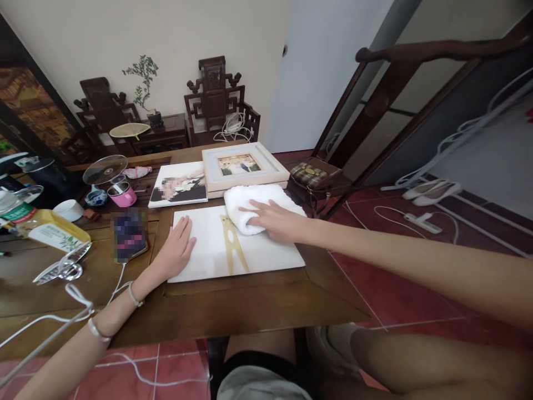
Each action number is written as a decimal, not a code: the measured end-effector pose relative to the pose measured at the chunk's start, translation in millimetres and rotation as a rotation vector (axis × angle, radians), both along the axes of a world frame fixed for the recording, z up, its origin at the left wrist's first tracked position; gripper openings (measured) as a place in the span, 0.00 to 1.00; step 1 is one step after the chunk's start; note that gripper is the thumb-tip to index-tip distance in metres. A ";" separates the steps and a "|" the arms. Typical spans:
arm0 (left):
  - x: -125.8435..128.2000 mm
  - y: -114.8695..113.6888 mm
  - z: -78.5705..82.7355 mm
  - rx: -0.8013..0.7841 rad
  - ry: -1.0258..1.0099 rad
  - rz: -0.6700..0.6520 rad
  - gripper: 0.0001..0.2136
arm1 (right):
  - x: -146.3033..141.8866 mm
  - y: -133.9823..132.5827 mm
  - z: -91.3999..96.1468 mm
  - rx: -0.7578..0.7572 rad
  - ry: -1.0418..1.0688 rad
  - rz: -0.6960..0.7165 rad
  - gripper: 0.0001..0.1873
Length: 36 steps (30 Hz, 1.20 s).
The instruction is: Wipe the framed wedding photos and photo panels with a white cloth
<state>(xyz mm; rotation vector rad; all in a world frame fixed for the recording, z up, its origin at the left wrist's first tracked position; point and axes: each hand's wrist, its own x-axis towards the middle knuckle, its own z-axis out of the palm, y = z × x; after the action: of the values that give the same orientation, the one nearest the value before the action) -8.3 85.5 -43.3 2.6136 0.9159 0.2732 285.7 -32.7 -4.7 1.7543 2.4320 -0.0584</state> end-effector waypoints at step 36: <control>-2.6 4.6 -4.3 0.086 0.038 -0.036 0.27 | 0.1 10.4 29.1 -0.147 0.184 -0.123 0.35</control>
<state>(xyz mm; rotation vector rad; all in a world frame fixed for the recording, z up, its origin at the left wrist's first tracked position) -10.9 90.1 -47.6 2.7199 0.8873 0.2591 285.8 -22.3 24.4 1.9054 2.3654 -0.4183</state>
